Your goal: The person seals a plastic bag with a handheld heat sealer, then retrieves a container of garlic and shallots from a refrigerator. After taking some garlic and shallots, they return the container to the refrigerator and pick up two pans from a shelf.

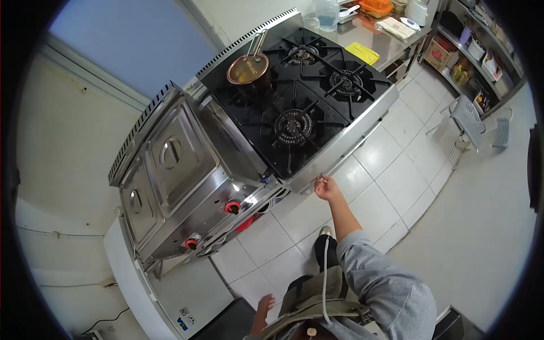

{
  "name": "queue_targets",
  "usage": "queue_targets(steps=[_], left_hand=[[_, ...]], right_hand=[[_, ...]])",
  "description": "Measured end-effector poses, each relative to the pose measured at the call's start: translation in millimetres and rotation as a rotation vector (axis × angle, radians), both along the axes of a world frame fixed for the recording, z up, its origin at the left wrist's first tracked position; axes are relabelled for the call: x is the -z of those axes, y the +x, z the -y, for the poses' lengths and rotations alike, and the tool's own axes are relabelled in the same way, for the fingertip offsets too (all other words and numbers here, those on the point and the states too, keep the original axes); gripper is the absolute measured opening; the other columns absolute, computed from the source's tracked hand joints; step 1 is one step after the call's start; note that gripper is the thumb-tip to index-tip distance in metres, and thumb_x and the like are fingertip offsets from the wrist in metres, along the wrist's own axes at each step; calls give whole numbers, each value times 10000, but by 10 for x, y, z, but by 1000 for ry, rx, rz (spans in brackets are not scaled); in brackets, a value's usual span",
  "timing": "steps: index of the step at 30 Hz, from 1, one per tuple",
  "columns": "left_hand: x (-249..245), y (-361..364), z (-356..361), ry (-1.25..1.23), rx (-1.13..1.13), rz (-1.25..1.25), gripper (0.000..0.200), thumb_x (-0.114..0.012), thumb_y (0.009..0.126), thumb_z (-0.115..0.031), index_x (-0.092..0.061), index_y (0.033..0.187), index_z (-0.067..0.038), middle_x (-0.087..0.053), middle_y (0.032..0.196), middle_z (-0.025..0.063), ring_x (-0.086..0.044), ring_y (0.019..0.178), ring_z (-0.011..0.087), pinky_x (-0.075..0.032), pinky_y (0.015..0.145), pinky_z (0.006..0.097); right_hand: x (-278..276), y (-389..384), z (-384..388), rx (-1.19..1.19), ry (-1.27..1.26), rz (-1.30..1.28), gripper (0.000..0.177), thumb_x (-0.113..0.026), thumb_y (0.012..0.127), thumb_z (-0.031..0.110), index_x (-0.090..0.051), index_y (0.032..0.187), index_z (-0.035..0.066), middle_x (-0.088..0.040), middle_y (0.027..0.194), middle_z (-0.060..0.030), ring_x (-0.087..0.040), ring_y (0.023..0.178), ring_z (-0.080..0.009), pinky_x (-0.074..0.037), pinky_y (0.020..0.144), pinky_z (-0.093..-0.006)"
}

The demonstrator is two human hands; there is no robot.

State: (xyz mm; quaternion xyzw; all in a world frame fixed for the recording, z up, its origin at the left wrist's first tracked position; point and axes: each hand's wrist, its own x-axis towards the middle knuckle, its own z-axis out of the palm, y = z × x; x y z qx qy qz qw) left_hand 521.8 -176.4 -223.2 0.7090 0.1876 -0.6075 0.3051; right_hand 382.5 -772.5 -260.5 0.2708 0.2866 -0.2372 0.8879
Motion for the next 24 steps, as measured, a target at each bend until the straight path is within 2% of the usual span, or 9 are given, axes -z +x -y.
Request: queue_targets(steps=[1,6,9,12,13,16,17,18,24], left_hand=[[228,60,-212,75,8,-219,229,-526,863,-301,-589,959,-102,-617,759,61,-594,680,141,-462,627,289],[144,-224,-332,296,252,-197,295,-557,839,-340,-574,1036,-121,-615,870,45,-585,763,142,-454,663,304],[274,7,-112,296,242,-156,346,-575,825,-363,-564,1082,-132,-614,937,35,-580,813,142,-448,684,313],[191,296,546,111,208,24,389,-585,816,-394,-562,1103,-132,-628,949,36,-594,815,151,-446,682,325],[222,375,699,2,210,103,378,-577,823,-388,-561,1105,-137,-627,959,38,-595,833,157,-444,696,326],[321,515,1324,16,303,214,331,-532,858,-352,-568,1097,-126,-629,972,45,-594,831,149,-435,678,313],[298,541,1500,-13,337,229,322,-518,868,-339,-570,1095,-116,-630,975,48,-593,835,147,-432,671,308],[278,555,1647,-12,343,233,322,-518,868,-339,-570,1095,-116,-630,975,48,-593,835,147,-432,671,308],[225,413,1693,-182,490,235,323,-518,870,-300,-571,1094,-73,-637,923,54,-599,795,146,-433,639,275]], right_hand=[[-52,2,15,4,-9,5,263,-396,920,232,-507,790,34,-466,593,8,-419,466,-86,-364,418,-191],[-35,124,122,0,68,-49,205,-388,912,175,-417,748,55,-407,580,4,-399,464,-80,-335,393,-168],[27,286,14,-39,-186,-427,200,-387,900,153,-443,734,57,-428,601,-6,-375,452,-87,-339,396,-181],[-44,322,-113,-557,-914,-1254,291,-435,875,208,-567,757,-23,-586,650,-106,-559,550,-152,-459,479,-277],[-149,291,-106,-643,-1012,-1320,314,-441,860,215,-586,796,-55,-621,688,-205,-635,645,-270,-505,577,-374],[268,256,-128,-804,-1266,-1608,301,-439,841,197,-587,808,-63,-607,750,-278,-618,713,-396,-493,679,-456],[95,265,-124,-744,-1262,-1648,215,-537,702,100,-584,785,-93,-602,739,-292,-618,741,-413,-487,713,-449],[94,280,-96,-739,-1256,-1647,215,-537,702,100,-584,785,-93,-602,739,-292,-618,741,-413,-487,713,-449],[60,279,-108,-768,-1286,-1597,288,-420,851,179,-587,858,-56,-588,802,-308,-586,781,-454,-463,742,-499]])
